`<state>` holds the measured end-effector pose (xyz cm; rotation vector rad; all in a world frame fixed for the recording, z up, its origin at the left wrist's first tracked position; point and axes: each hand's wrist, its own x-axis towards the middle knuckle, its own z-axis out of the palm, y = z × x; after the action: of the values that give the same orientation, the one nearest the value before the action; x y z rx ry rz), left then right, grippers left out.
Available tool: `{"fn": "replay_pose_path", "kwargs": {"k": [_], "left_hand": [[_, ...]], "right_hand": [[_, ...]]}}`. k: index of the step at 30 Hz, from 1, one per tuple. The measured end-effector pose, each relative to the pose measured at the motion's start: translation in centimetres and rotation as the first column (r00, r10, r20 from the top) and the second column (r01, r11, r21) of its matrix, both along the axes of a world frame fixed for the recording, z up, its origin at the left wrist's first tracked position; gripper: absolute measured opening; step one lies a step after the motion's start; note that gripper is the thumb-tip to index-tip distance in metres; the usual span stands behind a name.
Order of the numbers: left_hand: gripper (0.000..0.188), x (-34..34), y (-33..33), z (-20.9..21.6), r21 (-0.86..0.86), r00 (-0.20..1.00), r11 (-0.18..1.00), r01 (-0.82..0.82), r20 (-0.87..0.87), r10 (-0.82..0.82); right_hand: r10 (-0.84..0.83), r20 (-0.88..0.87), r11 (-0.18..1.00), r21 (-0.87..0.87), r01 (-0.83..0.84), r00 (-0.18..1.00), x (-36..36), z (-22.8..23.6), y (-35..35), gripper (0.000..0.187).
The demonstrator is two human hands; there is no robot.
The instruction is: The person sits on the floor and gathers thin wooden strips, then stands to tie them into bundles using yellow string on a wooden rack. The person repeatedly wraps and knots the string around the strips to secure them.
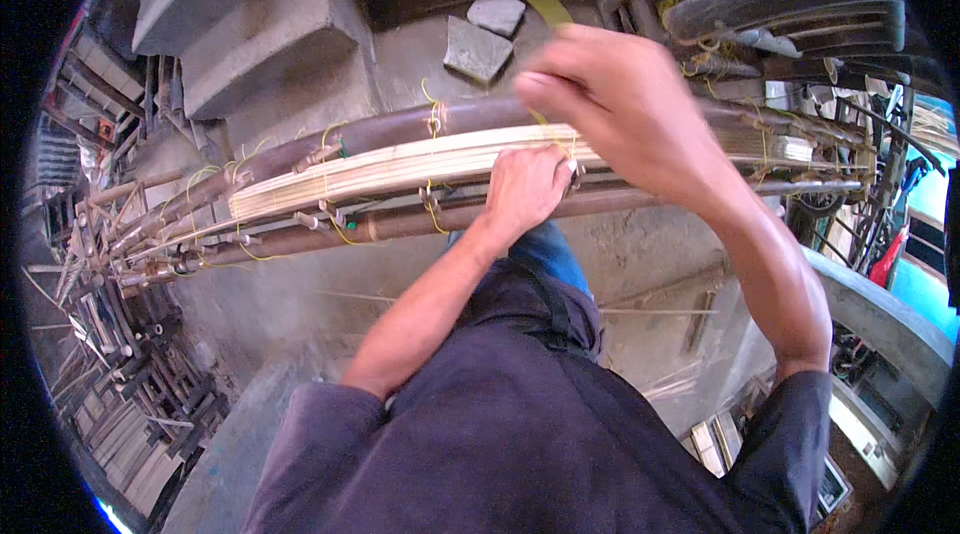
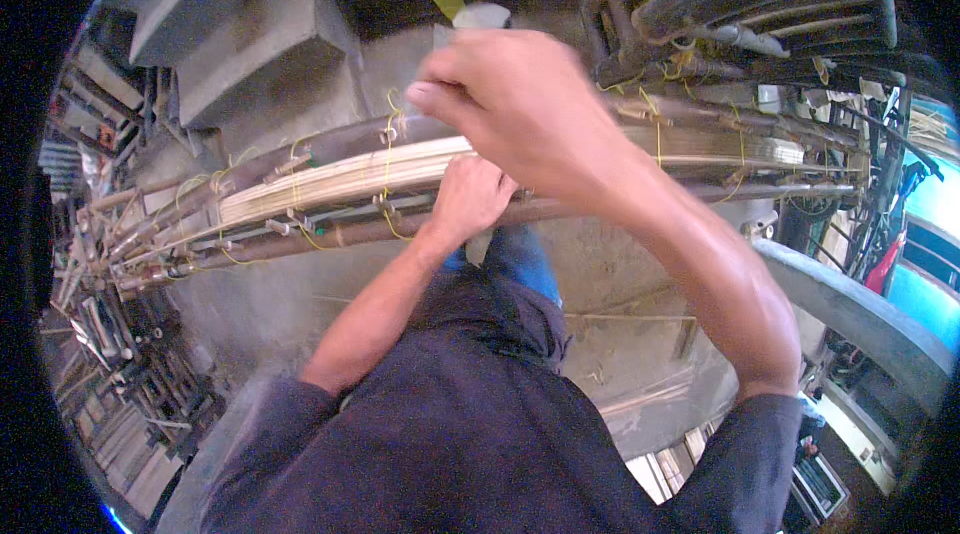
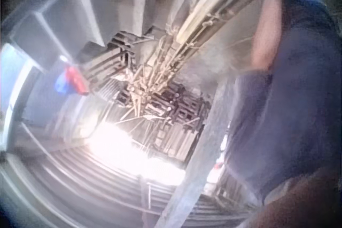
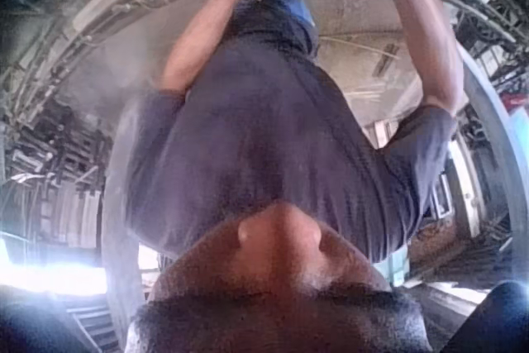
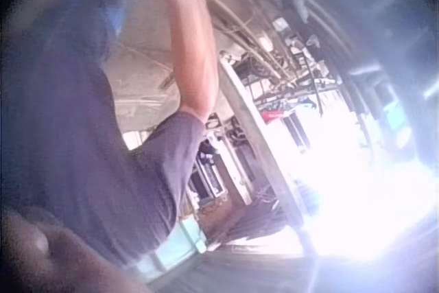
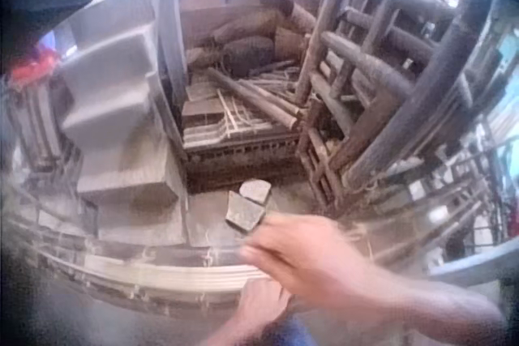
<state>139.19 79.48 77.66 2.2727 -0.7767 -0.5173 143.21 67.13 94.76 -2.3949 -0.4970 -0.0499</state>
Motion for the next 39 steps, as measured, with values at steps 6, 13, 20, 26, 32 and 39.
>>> {"fn": "replay_pose_path", "kwargs": {"k": [6, 13, 20, 26, 32, 39], "left_hand": [[0.018, -0.8, -1.5, -0.9, -0.090, 0.970, 0.991, -0.099, 0.213, 0.116], [0.017, -0.4, -0.3, -0.5, 0.008, 0.985, 0.987, -0.160, 0.067, 0.159], [0.034, 7.1, -6.9, 3.9, -0.392, 0.849, 0.912, -0.122, -0.517, -0.108], [0.036, 12.5, -6.4, -6.5, -0.246, 0.584, 0.788, -0.565, -0.794, 0.170], [0.041, 27.0, 13.2, -3.6, -0.185, 0.559, 0.537, -0.823, -0.432, 0.708], [0.029, 12.6, 16.2, 2.3, -0.081, 0.998, 0.994, -0.067, -0.012, 0.066]], "right_hand": [[-0.299, -0.539, 0.878, -0.479, 0.006, 0.788, 3.7, -15.5, -7.4, 0.040], [0.225, -0.492, 0.783, 0.605, 0.144, 0.841, -11.3, -12.2, -1.5, 0.013], [0.090, -0.551, 0.884, 0.427, 0.188, 0.830, -14.5, -19.8, 2.9, 0.012], [-0.459, -0.263, 0.855, 0.126, 0.502, 0.848, -16.2, -17.6, -7.3, 0.022], [-0.633, -0.736, -0.061, 0.357, 0.932, 0.240, -32.0, -17.2, -14.1, 0.041], [-0.010, -0.832, 0.467, 0.486, 0.738, 0.554, -14.6, -17.2, 17.8, 0.024]]}}
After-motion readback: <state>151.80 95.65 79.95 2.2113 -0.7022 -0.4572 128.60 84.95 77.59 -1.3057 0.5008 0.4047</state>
